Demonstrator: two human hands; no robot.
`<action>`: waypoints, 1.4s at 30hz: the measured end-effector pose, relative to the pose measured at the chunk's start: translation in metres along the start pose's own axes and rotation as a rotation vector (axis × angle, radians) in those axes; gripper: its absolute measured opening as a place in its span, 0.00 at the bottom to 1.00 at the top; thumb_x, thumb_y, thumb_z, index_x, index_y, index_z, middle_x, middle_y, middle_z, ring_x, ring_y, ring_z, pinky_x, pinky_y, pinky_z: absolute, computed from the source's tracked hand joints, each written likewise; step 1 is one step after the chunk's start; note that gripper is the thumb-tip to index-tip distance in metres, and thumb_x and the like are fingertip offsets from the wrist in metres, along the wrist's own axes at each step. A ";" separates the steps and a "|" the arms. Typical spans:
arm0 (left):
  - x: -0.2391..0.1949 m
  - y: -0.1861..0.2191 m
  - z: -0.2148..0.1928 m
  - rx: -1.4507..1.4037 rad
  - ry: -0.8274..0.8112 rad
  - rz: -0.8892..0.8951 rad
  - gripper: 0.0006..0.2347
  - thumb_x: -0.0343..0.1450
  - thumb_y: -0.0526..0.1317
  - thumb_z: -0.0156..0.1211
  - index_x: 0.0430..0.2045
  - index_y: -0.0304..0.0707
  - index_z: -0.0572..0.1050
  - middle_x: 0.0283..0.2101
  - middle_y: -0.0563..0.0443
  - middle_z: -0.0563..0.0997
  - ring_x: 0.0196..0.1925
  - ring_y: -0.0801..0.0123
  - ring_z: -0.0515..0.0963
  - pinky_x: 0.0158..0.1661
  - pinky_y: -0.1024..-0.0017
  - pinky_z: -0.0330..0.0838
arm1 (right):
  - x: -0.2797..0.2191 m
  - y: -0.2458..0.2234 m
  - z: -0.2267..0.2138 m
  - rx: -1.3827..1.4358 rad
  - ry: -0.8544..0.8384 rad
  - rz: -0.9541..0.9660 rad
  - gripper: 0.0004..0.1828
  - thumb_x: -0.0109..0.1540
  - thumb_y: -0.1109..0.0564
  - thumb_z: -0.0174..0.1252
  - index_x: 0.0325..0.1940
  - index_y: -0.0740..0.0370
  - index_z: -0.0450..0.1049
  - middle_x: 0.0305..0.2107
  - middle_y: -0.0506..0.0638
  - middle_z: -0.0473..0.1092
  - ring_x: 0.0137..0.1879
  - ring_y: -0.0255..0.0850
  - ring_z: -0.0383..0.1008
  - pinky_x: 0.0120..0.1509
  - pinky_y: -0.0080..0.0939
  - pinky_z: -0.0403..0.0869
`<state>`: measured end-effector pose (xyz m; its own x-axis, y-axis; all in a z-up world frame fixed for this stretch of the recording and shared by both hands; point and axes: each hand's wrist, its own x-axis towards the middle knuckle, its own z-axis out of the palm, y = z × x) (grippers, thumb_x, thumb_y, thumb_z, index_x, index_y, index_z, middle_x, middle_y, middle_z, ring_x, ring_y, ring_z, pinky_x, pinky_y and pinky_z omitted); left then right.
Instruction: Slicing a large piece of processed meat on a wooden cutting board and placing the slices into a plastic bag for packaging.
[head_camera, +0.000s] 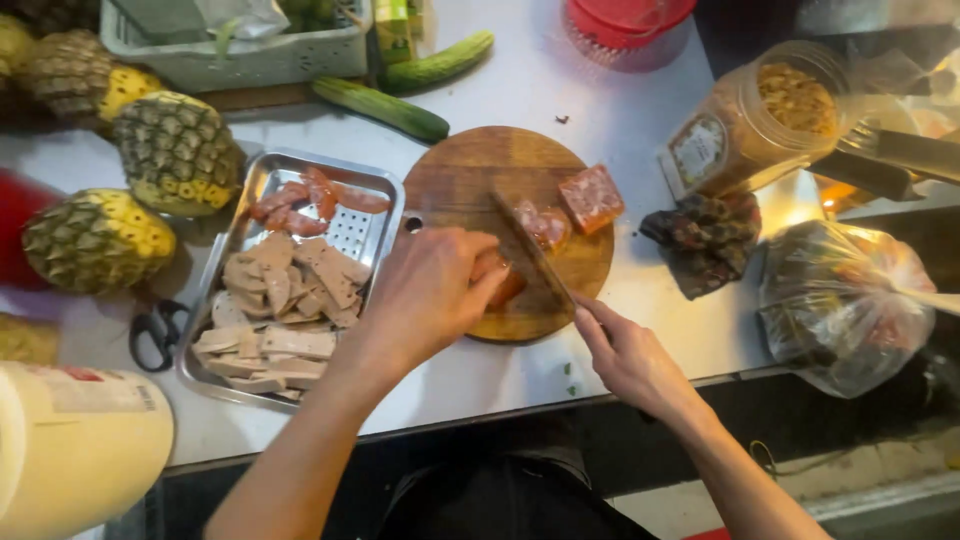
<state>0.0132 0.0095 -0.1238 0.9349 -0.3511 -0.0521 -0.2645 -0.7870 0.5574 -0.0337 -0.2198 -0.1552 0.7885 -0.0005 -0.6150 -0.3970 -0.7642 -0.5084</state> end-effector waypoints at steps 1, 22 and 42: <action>0.001 -0.017 0.031 0.009 0.008 -0.014 0.10 0.71 0.44 0.57 0.20 0.42 0.76 0.25 0.45 0.82 0.31 0.47 0.80 0.32 0.50 0.67 | -0.004 -0.003 -0.001 -0.002 -0.010 -0.016 0.31 0.68 0.38 0.38 0.73 0.41 0.67 0.42 0.50 0.81 0.46 0.43 0.79 0.57 0.38 0.71; -0.003 -0.089 0.140 -0.135 0.351 0.275 0.14 0.73 0.46 0.61 0.44 0.33 0.79 0.55 0.36 0.79 0.56 0.46 0.78 0.57 0.53 0.74 | -0.030 0.000 0.037 -0.264 -0.004 0.093 0.32 0.66 0.35 0.36 0.77 0.22 0.55 0.31 0.66 0.78 0.47 0.67 0.75 0.51 0.57 0.71; 0.004 -0.094 0.153 -0.147 0.390 0.218 0.14 0.69 0.44 0.69 0.45 0.42 0.79 0.51 0.41 0.79 0.62 0.44 0.75 0.55 0.53 0.75 | -0.021 -0.004 0.033 -0.207 -0.007 -0.006 0.29 0.68 0.36 0.37 0.75 0.28 0.60 0.41 0.71 0.78 0.57 0.72 0.74 0.67 0.69 0.69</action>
<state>0.0052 0.0041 -0.3032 0.8880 -0.2611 0.3785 -0.4542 -0.6265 0.6334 -0.0637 -0.1950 -0.1604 0.7869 0.0087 -0.6170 -0.2866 -0.8803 -0.3779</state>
